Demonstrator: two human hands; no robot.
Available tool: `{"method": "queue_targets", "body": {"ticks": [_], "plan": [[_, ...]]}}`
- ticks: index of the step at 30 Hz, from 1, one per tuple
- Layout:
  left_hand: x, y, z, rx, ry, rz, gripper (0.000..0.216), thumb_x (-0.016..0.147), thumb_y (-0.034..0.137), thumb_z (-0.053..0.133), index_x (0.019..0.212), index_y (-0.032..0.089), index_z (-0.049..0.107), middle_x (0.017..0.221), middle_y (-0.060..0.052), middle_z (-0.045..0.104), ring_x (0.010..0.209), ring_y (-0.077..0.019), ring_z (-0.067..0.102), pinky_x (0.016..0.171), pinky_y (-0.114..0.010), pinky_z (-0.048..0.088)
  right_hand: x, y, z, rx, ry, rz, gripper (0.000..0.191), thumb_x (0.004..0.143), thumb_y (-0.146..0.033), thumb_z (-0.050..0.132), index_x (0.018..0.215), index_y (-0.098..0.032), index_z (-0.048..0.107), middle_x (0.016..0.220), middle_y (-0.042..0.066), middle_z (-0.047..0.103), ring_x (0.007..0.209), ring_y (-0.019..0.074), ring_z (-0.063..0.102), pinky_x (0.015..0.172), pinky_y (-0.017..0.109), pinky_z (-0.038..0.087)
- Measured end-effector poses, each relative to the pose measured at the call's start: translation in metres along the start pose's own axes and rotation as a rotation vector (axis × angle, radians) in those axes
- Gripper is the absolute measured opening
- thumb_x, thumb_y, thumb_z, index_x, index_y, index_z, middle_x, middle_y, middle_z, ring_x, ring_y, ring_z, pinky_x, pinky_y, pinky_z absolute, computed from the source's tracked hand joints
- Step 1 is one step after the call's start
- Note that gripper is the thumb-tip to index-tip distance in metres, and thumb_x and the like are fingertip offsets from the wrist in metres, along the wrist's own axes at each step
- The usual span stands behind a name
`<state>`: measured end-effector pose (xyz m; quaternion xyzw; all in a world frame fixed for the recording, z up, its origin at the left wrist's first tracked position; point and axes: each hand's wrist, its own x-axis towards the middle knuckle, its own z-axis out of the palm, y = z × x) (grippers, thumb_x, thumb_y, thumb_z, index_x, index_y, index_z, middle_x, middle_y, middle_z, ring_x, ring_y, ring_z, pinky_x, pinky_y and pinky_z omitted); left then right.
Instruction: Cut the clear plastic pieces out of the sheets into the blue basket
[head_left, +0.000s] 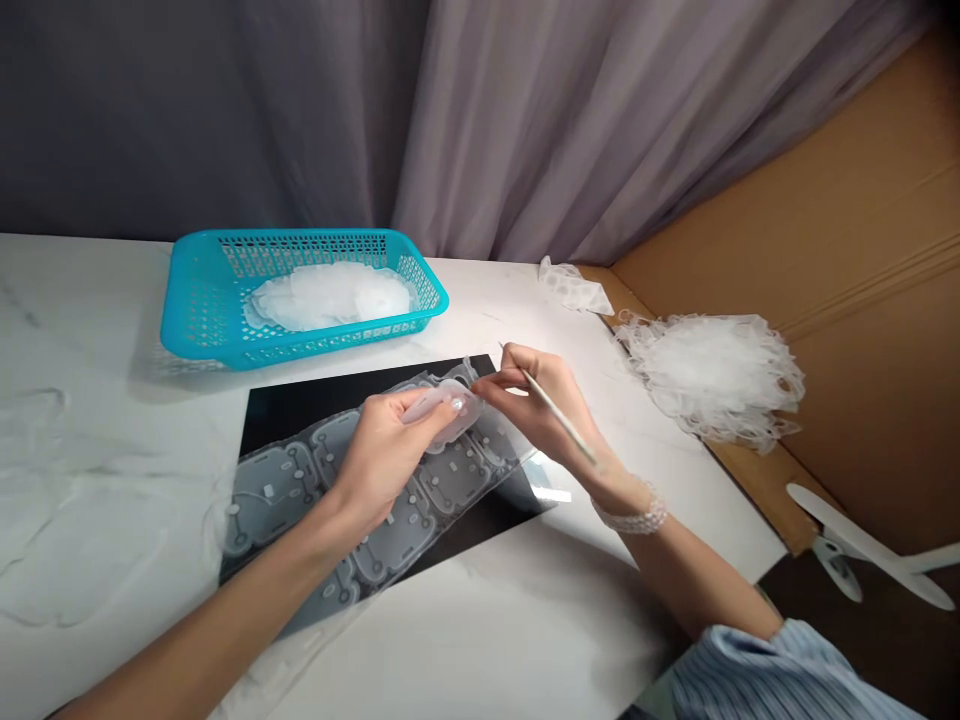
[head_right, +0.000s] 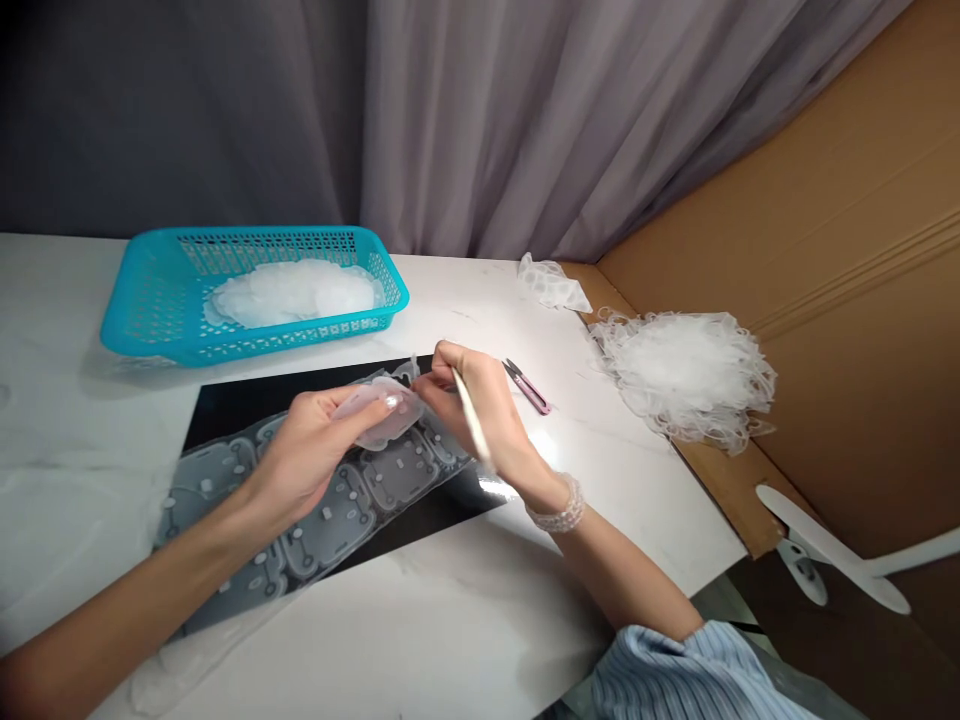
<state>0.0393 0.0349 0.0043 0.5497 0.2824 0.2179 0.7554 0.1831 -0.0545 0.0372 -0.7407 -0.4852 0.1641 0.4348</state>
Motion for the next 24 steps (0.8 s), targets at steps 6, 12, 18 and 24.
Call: {"method": "queue_targets", "body": {"ticks": [6,12,18,24], "plan": [[0.012,0.011,-0.020,-0.347,0.297,0.075,0.024,0.069,0.024,0.083,0.089,0.014,0.075,0.097,-0.006,0.076,0.094,-0.0183,0.070,0.087,-0.027,0.054,0.017,0.043,-0.015,-0.282,0.110,-0.100,0.030,0.084,-0.024,0.056,0.065,-0.024,0.033,0.056,-0.004,0.040,0.056,0.0130,0.041,0.055,0.026,0.032],[0.011,0.019,-0.037,-0.463,0.190,-0.096,0.010,0.080,0.013,0.071,0.090,0.011,0.074,0.101,-0.010,0.075,0.096,-0.0184,0.071,0.086,-0.027,0.058,0.026,0.032,-0.024,-0.246,0.105,-0.095,0.033,0.088,-0.026,0.058,0.068,-0.022,0.031,0.062,-0.005,0.040,0.057,0.0104,0.035,0.057,0.025,0.029],[0.001,0.022,-0.026,-0.465,0.075,-0.167,0.010,0.084,0.015,0.067,0.089,0.014,0.076,0.098,-0.007,0.074,0.094,-0.0185,0.070,0.086,-0.032,0.060,0.012,-0.008,0.006,0.528,-0.257,0.084,0.046,0.082,-0.032,0.070,0.070,-0.024,0.027,0.069,-0.003,0.054,0.070,0.0140,0.055,0.064,0.027,0.039],[-0.007,0.034,-0.028,-0.482,-0.020,-0.202,0.021,0.089,0.026,0.060,0.098,0.013,0.075,0.110,-0.012,0.073,0.104,-0.0269,0.068,0.084,-0.039,0.061,0.008,-0.002,0.011,0.655,-0.178,0.158,0.047,0.077,-0.021,0.076,0.069,-0.023,0.030,0.068,-0.003,0.062,0.066,0.0120,0.056,0.065,0.027,0.041]]}}
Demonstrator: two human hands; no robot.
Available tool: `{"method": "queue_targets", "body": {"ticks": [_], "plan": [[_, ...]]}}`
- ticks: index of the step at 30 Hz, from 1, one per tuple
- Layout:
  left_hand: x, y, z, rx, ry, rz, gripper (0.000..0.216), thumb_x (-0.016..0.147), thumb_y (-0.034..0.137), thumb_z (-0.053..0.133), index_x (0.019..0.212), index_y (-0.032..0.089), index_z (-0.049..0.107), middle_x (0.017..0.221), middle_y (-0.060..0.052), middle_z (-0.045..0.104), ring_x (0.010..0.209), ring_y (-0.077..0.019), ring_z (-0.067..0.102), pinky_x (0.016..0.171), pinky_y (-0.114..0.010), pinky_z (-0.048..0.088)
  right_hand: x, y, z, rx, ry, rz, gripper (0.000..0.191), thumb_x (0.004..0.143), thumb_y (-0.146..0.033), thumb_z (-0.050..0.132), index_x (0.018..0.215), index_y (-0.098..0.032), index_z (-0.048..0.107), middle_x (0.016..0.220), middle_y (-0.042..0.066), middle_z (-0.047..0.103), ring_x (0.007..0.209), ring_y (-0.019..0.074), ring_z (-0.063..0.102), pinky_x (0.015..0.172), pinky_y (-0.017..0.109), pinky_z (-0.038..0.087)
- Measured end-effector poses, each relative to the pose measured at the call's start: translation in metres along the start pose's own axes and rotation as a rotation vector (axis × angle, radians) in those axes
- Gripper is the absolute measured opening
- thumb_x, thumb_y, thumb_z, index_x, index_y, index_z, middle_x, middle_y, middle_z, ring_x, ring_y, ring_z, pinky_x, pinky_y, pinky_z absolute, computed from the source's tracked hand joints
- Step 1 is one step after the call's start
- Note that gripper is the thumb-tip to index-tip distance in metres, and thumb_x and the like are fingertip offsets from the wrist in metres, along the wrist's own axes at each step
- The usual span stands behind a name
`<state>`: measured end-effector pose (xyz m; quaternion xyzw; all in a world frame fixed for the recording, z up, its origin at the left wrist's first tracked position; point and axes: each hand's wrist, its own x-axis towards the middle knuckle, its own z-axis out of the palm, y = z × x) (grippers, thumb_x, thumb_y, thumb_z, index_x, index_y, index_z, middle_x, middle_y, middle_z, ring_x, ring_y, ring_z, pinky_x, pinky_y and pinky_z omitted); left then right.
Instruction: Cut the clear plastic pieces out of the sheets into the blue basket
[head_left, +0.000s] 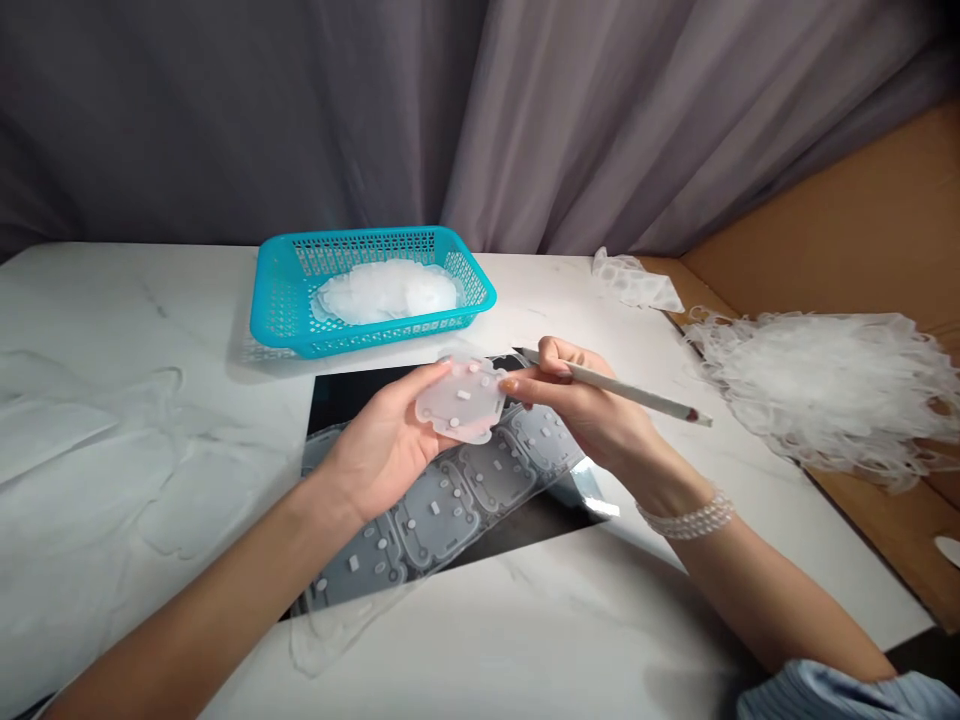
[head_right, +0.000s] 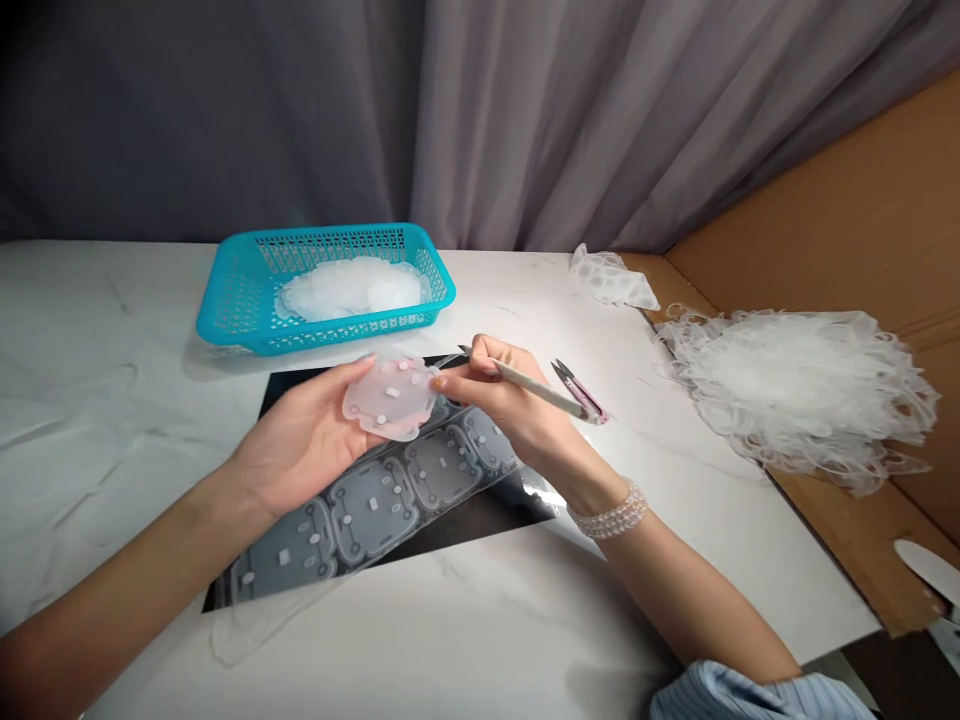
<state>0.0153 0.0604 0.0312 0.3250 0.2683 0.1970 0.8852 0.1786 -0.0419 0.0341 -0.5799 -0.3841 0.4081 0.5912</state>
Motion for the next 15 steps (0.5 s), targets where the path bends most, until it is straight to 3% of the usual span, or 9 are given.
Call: {"method": "queue_targets", "body": {"ticks": [4,15], "plan": [[-0.006,0.011,0.003,-0.063,0.033,-0.037,0.032,0.094,0.029,0.049,0.105,0.007,0.071,0.119,-0.018,0.070,0.108,-0.0335,0.066,0.085,-0.050,0.060,0.000,-0.003,-0.005,0.020,0.024,0.020,0.048,0.076,-0.019,0.078,0.069,-0.023,0.031,0.065,-0.003,0.060,0.065,0.0121,0.054,0.062,0.027,0.037],[-0.009,0.016,0.008,-0.102,0.044,-0.077,0.044,0.095,0.033,0.044,0.106,-0.001,0.070,0.122,-0.023,0.067,0.116,-0.0374,0.061,0.093,-0.055,0.055,-0.002,-0.008,-0.003,0.030,0.052,0.033,0.051,0.076,-0.020,0.079,0.063,-0.021,0.030,0.059,-0.005,0.054,0.057,0.0089,0.048,0.053,0.024,0.034]]}}
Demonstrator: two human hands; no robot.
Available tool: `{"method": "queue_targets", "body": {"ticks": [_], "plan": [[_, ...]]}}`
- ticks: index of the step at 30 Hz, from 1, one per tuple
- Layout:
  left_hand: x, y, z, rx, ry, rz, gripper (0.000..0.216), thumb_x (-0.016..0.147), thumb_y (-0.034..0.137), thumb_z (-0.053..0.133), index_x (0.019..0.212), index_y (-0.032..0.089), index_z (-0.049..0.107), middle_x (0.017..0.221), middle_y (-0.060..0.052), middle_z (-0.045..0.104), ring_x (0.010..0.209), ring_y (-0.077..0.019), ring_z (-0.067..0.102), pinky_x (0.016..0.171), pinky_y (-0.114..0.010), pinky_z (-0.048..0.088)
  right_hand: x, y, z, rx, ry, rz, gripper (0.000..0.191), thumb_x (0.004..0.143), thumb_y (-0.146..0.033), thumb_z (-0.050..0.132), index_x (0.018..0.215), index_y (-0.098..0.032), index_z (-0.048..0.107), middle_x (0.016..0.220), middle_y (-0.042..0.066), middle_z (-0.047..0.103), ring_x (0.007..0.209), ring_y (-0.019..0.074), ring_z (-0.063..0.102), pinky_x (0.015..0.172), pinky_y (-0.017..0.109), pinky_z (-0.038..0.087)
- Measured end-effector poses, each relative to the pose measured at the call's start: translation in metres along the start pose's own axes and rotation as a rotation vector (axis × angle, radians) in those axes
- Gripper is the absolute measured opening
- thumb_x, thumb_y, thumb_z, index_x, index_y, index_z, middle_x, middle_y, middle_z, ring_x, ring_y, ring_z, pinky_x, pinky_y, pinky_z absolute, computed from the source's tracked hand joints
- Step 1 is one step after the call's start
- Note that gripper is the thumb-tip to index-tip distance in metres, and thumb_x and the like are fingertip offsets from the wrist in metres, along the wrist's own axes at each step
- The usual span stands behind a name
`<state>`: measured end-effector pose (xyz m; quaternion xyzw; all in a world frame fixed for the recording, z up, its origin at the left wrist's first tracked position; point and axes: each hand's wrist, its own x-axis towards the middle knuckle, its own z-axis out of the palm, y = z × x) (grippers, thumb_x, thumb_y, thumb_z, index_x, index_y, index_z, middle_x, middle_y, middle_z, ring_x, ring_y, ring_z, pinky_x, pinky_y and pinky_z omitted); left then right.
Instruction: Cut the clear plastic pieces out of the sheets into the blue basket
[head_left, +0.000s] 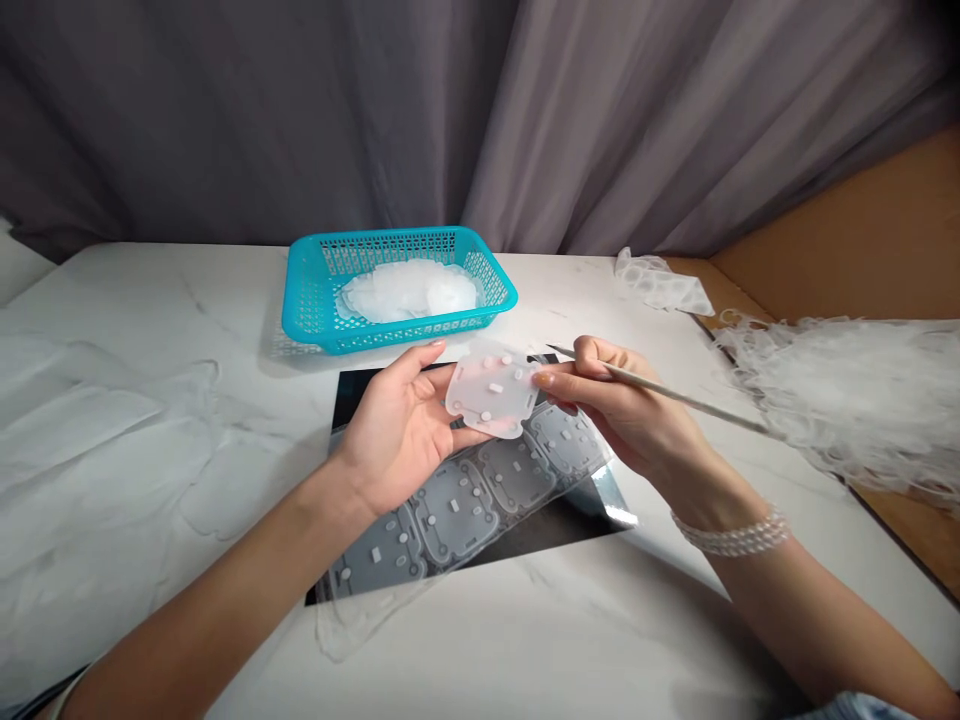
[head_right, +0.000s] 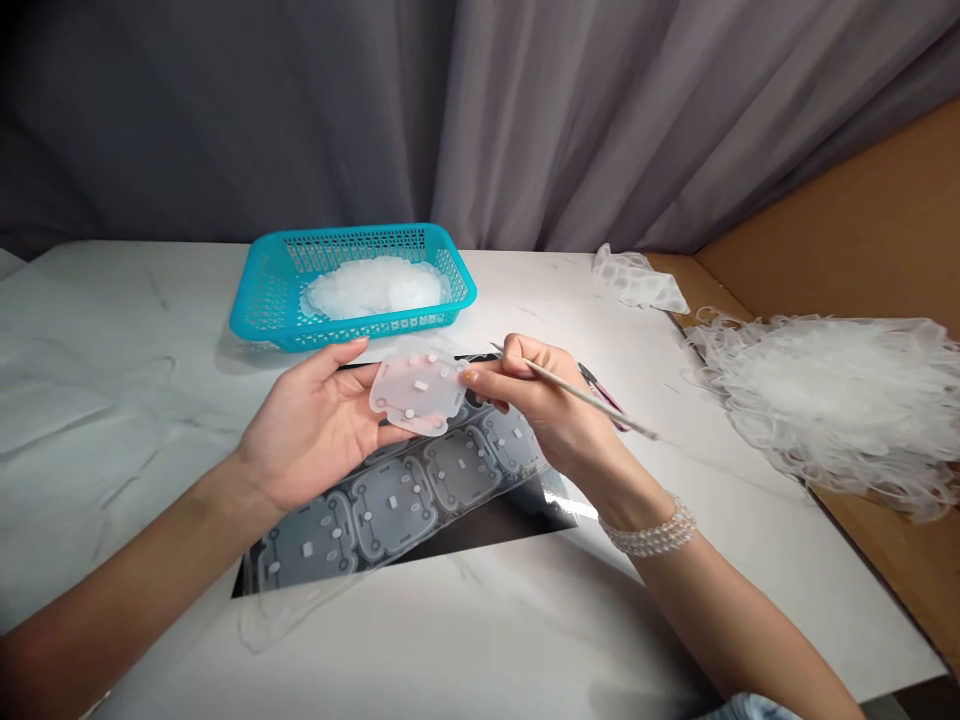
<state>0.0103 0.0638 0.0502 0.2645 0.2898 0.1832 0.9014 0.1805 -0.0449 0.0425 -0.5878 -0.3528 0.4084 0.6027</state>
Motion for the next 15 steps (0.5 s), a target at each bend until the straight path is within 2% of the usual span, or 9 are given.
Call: {"method": "queue_targets", "body": {"ticks": [4,6,9,11,15], "plan": [[0.001,-0.002,-0.003,0.013,-0.016,0.010,0.043,0.094,0.034,0.044,0.107,0.001,0.070,0.123,-0.022,0.067,0.120,-0.0368,0.059,0.097,-0.054,0.052,0.000,0.001,-0.001,0.010,-0.013,0.022,0.054,0.077,-0.022,0.079,0.061,-0.021,0.028,0.062,-0.001,0.063,0.054,0.0089,0.055,0.049,0.022,0.036],[0.004,-0.003,-0.007,0.028,0.011,0.013,0.043,0.094,0.035,0.045,0.111,0.004,0.069,0.127,-0.022,0.065,0.123,-0.0359,0.057,0.101,-0.054,0.050,-0.001,0.001,0.000,0.019,0.001,-0.003,0.054,0.078,-0.024,0.078,0.060,-0.021,0.028,0.069,0.002,0.069,0.060,0.0122,0.063,0.051,0.022,0.042],[0.008,-0.001,-0.014,0.055,0.128,0.005,0.045,0.093,0.039,0.051,0.119,0.006,0.064,0.131,-0.023,0.062,0.125,-0.0351,0.056,0.103,-0.053,0.048,-0.004,0.000,0.003,-0.025,0.054,-0.116,0.054,0.079,-0.028,0.078,0.059,-0.021,0.028,0.085,0.005,0.075,0.080,0.0202,0.072,0.065,0.028,0.053],[0.009,0.001,-0.017,0.064,0.132,-0.016,0.046,0.091,0.040,0.055,0.121,0.005,0.062,0.129,-0.024,0.063,0.123,-0.0350,0.059,0.102,-0.052,0.050,-0.007,-0.001,0.004,-0.142,0.059,-0.167,0.052,0.080,-0.031,0.077,0.058,-0.021,0.030,0.094,0.008,0.077,0.085,0.0225,0.072,0.072,0.033,0.055],[0.009,0.005,-0.020,0.164,0.008,0.059,0.021,0.085,0.013,0.063,0.105,0.011,0.070,0.122,-0.014,0.069,0.116,-0.0260,0.064,0.102,-0.039,0.052,-0.009,-0.002,0.001,-0.380,-0.058,-0.149,0.044,0.085,-0.032,0.071,0.060,-0.021,0.036,0.100,0.009,0.077,0.081,0.0212,0.070,0.071,0.033,0.052]]}}
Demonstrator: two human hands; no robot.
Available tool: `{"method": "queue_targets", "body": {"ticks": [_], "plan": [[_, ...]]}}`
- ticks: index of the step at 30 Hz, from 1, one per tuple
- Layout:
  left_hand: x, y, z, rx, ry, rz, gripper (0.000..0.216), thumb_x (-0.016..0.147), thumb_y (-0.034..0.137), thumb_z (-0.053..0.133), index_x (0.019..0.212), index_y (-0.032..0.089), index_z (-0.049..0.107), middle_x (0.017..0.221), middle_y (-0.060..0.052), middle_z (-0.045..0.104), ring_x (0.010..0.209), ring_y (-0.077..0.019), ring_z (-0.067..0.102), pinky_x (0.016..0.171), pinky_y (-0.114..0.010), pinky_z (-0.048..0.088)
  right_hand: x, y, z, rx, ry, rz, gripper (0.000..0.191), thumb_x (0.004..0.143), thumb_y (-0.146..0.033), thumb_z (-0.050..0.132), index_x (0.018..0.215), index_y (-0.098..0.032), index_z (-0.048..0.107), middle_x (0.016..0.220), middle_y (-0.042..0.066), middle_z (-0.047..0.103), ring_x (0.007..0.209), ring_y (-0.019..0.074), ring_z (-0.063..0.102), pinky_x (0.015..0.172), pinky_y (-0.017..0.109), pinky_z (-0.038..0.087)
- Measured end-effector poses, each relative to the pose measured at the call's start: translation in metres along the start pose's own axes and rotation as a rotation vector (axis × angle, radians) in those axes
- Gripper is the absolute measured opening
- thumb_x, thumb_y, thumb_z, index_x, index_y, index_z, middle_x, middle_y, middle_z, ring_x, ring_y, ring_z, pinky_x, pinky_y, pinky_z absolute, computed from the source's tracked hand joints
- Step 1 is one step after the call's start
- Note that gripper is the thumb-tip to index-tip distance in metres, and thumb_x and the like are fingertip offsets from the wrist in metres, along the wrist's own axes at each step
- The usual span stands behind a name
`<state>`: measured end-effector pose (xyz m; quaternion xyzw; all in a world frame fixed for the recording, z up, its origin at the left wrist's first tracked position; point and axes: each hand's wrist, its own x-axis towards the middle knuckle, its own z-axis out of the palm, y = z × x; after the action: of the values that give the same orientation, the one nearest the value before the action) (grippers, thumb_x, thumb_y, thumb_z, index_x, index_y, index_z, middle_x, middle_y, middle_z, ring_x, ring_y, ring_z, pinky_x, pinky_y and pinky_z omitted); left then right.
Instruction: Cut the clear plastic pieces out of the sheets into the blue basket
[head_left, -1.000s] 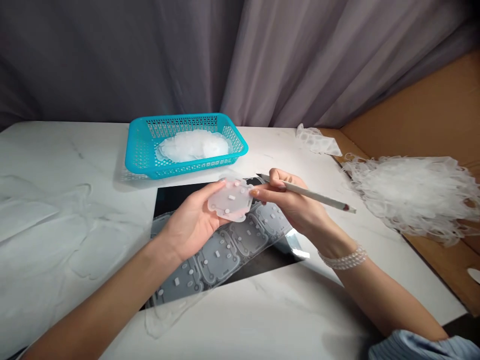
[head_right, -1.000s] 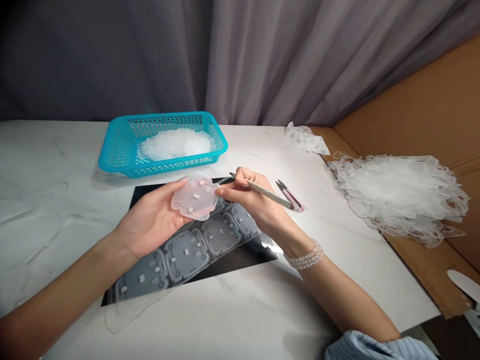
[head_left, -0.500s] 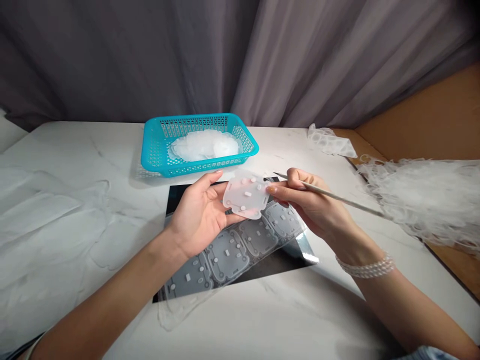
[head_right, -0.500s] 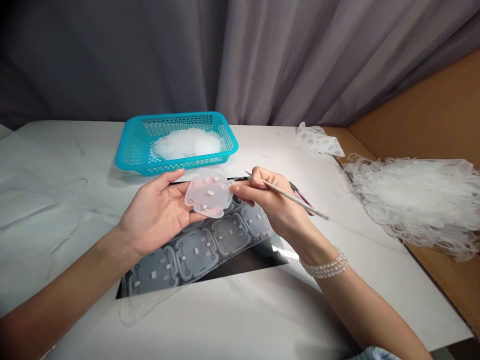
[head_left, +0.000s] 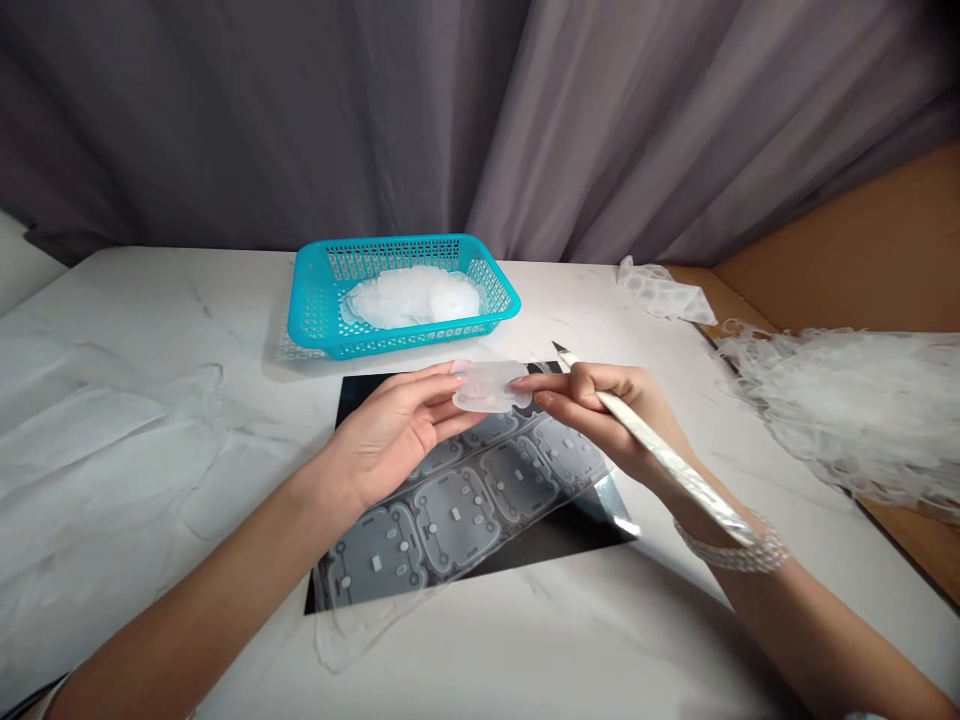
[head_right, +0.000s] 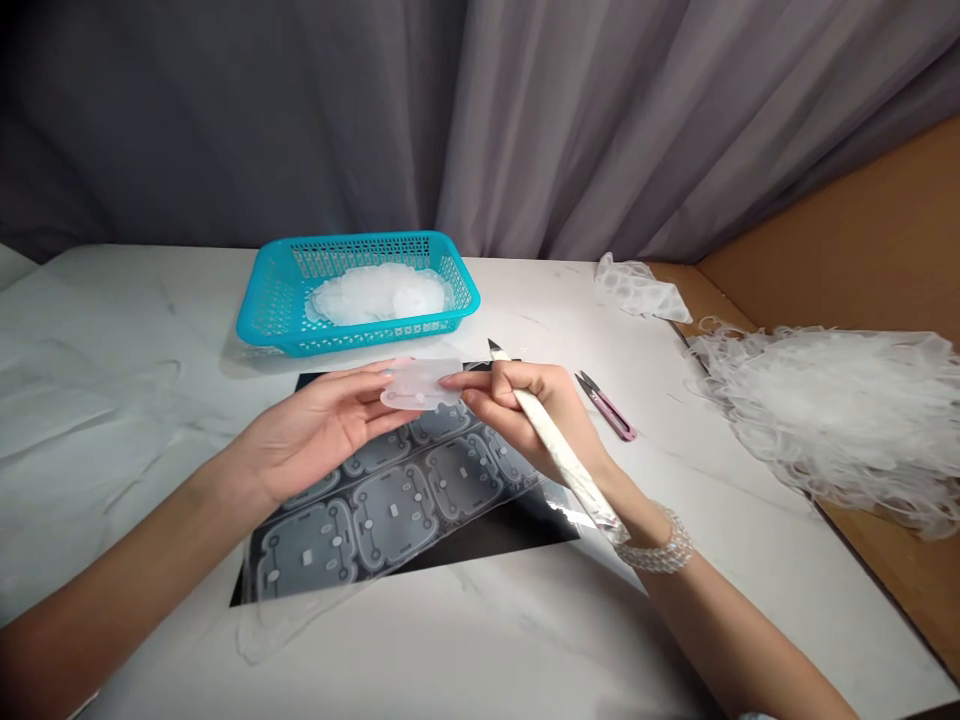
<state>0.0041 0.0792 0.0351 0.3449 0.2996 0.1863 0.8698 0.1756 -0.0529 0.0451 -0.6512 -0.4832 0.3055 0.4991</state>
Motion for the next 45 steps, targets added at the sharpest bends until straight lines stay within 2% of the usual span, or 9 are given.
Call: {"method": "queue_targets", "body": {"ticks": [6,11,14,20,24,29,34,39,45], "plan": [[0.000,-0.003,-0.003,0.015,-0.008,0.037,0.019,0.081,0.003,0.065,0.092,0.016,0.074,0.110,-0.006,0.075,0.100,-0.0168,0.071,0.098,-0.028,0.053,0.002,0.007,-0.004,0.049,-0.036,0.008,0.043,0.087,-0.030,0.068,0.060,-0.021,0.035,0.103,0.010,0.077,0.090,0.0241,0.072,0.077,0.035,0.053],[0.000,-0.001,-0.002,0.018,0.011,0.028,0.025,0.082,0.002,0.063,0.102,0.013,0.074,0.115,-0.010,0.073,0.104,-0.0194,0.070,0.098,-0.029,0.054,0.007,0.011,-0.004,0.249,0.153,-0.048,0.042,0.085,-0.025,0.070,0.061,-0.021,0.035,0.110,0.009,0.074,0.097,0.0254,0.072,0.086,0.039,0.054],[0.000,-0.001,-0.002,0.027,0.014,0.018,0.027,0.083,0.002,0.061,0.105,0.013,0.074,0.115,-0.011,0.073,0.106,-0.0203,0.070,0.096,-0.029,0.055,0.012,0.014,-0.005,0.274,0.182,0.008,0.045,0.084,-0.027,0.071,0.062,-0.021,0.033,0.108,0.009,0.074,0.087,0.0223,0.073,0.077,0.034,0.054],[0.001,-0.004,-0.003,0.016,0.003,-0.004,0.027,0.083,0.003,0.062,0.105,0.012,0.074,0.114,-0.012,0.074,0.106,-0.0218,0.070,0.095,-0.031,0.056,0.016,0.017,0.004,0.387,0.003,0.174,0.048,0.077,-0.030,0.079,0.063,-0.021,0.034,0.072,0.000,0.062,0.074,0.0142,0.063,0.061,0.024,0.051],[0.001,-0.002,0.000,0.008,0.032,-0.014,0.029,0.083,0.003,0.060,0.109,0.009,0.071,0.114,-0.016,0.073,0.107,-0.0247,0.070,0.097,-0.036,0.055,0.017,0.019,0.013,0.435,0.002,0.191,0.053,0.073,-0.033,0.081,0.063,-0.022,0.031,0.071,-0.001,0.060,0.065,0.0116,0.059,0.055,0.022,0.052],[0.003,0.000,-0.006,-0.108,0.080,0.047,0.026,0.089,0.017,0.059,0.113,0.010,0.065,0.129,-0.020,0.064,0.119,-0.0273,0.063,0.102,-0.040,0.053,0.052,0.014,0.010,0.242,0.180,0.003,0.050,0.075,-0.041,0.076,0.061,-0.022,0.032,0.079,0.004,0.066,0.075,0.0187,0.067,0.059,0.029,0.056],[0.001,-0.005,-0.008,-0.079,0.072,0.066,0.029,0.087,0.018,0.060,0.114,0.009,0.063,0.132,-0.023,0.061,0.123,-0.0291,0.060,0.102,-0.041,0.052,0.138,0.005,0.022,-0.337,0.264,-0.292,0.031,0.085,-0.034,0.058,0.063,-0.022,0.040,0.077,0.006,0.067,0.087,0.0255,0.067,0.071,0.035,0.052],[-0.010,-0.014,0.004,0.249,0.029,0.130,0.031,0.086,0.017,0.061,0.116,0.013,0.066,0.125,-0.018,0.067,0.121,-0.0275,0.061,0.102,-0.042,0.051,0.166,0.010,0.037,-0.473,0.158,-0.297,0.016,0.083,-0.026,0.061,0.075,-0.022,0.048,0.076,0.008,0.068,0.083,0.0271,0.066,0.077,0.037,0.046],[-0.010,-0.039,0.000,1.301,-0.257,0.603,0.037,0.092,0.021,0.047,0.122,0.016,0.067,0.135,-0.015,0.062,0.131,-0.0298,0.053,0.112,-0.048,0.040,0.068,0.009,-0.010,-0.231,0.114,-0.136,0.037,0.100,-0.055,0.032,0.104,-0.022,0.049,0.088,0.006,0.066,0.083,0.0209,0.064,0.068,0.032,0.051]]}}
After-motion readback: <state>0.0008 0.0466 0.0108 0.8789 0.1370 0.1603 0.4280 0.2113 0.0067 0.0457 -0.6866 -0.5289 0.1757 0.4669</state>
